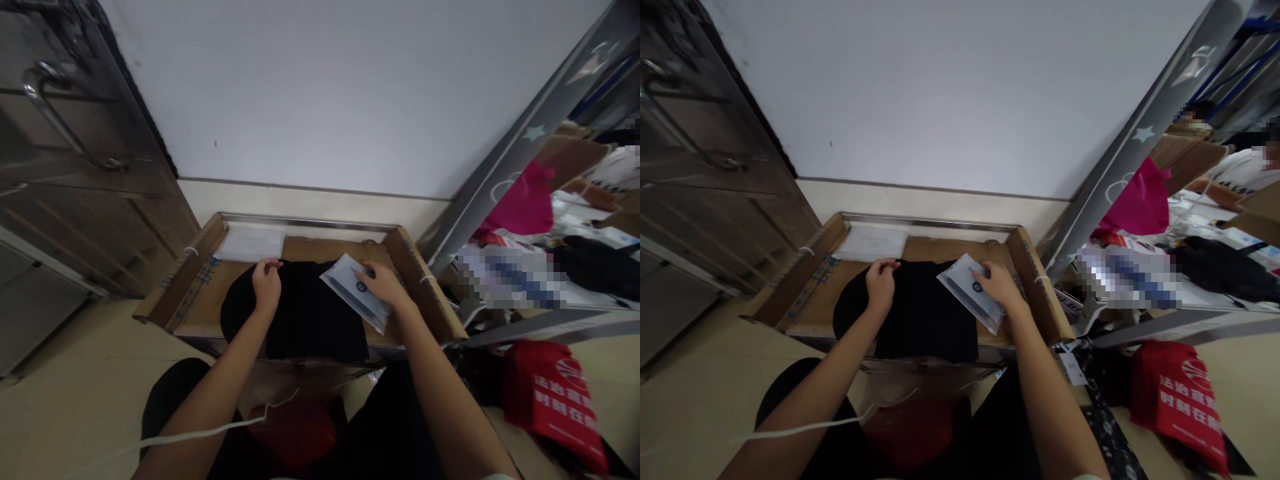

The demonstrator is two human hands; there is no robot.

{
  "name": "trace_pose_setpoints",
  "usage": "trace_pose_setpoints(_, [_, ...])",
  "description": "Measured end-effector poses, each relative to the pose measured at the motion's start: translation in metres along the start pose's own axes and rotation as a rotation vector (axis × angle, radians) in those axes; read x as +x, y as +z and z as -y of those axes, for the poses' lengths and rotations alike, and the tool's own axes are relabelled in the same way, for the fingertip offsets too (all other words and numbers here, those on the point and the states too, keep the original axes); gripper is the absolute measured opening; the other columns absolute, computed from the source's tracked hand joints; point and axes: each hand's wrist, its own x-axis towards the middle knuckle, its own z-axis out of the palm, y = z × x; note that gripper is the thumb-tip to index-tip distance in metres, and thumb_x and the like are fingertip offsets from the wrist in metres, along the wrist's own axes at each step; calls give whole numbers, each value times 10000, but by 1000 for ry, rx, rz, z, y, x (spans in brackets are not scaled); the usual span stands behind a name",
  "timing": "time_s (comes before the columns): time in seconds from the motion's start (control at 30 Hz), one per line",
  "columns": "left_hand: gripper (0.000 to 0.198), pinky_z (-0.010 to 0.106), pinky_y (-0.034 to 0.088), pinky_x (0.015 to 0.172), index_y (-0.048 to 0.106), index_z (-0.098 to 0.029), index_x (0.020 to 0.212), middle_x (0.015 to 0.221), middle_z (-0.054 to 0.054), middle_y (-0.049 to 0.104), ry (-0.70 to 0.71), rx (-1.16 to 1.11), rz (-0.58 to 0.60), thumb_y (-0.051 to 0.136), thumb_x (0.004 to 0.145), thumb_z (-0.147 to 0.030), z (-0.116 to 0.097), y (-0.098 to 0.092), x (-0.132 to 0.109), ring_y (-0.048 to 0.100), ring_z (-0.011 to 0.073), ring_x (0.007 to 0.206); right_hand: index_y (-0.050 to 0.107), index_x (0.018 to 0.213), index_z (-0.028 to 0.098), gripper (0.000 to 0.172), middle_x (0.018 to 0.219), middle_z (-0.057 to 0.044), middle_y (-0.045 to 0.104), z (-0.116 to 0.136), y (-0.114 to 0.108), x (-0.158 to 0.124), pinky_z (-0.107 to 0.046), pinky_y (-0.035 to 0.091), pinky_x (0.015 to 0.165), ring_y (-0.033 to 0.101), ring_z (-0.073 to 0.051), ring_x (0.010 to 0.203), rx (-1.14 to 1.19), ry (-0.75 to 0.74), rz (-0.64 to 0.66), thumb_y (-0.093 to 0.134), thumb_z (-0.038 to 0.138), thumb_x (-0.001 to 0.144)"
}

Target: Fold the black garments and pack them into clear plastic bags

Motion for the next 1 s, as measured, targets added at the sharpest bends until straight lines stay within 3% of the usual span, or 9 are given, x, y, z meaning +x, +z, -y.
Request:
trace_pose_setpoints(0.13, [162,383,502,941,659,-193,825,809,27,704,7,17,-1,533,774,-105,2,0,0,682,191,845,729,933,166,310,906,-81,756,-6,-7,9,-317,501,768,688,-237,844,202,100,95,600,439,863])
trace_pose_setpoints(0.27, [160,384,499,945,664,-196,833,818,28,709,21,41,1,538,780,-112,2,-1,0,680,194,854,613,699,198,267,624,13,608,0,-13,4,-266,419,583,556,-161,598,411,115,142,607,447,795])
trace_pose_setpoints(0.4, [161,389,502,937,659,-197,823,813,28,708,15,36,3,535,777,-104,0,-1,-1,681,197,843,548,709,215,274,627,37,546,0,-15,-4,-257,403,577,502,-145,596,620,125,25,633,475,735])
trace_pose_setpoints(0.5, [193,384,501,934,666,-200,831,830,30,711,28,59,13,521,766,-89,0,-2,-1,678,198,858,521,710,224,253,639,16,540,-14,-23,-1,-284,431,617,518,-169,626,584,199,-165,585,463,759])
trace_pose_setpoints(0.6, [215,381,501,927,665,-200,838,839,32,709,40,72,30,507,756,-80,1,-2,-1,674,201,867,598,816,191,222,766,-78,636,-26,-30,6,-358,487,753,603,-245,773,315,317,-360,502,391,828])
trace_pose_setpoints(0.7, [213,376,499,920,657,-203,831,830,27,704,45,71,29,503,753,-78,2,-1,-1,669,199,860,601,1198,60,425,1112,-242,670,-20,-25,11,-453,472,950,619,-346,1076,11,321,-402,494,264,841])
trace_pose_setpoints(0.77, [211,376,498,919,654,-205,828,827,26,701,47,68,29,501,756,-80,4,-1,0,666,198,857,479,1390,6,590,1333,-307,570,-7,-13,10,-501,417,1053,530,-389,1269,-158,200,-375,515,211,838])
trace_pose_setpoints(0.87, [205,383,498,923,655,-206,831,831,29,701,51,66,32,504,763,-84,6,-1,0,663,198,858,503,1424,72,551,1498,-259,468,11,10,4,-519,334,1151,402,-382,1417,-302,-3,-232,499,254,904])
trace_pose_setpoints(1.0, [205,387,497,929,657,-205,832,843,32,701,61,78,35,506,765,-84,6,-2,0,662,199,868,486,1474,122,540,1568,-212,432,13,29,-4,-556,253,1200,349,-371,1475,-368,5,-53,410,344,988])
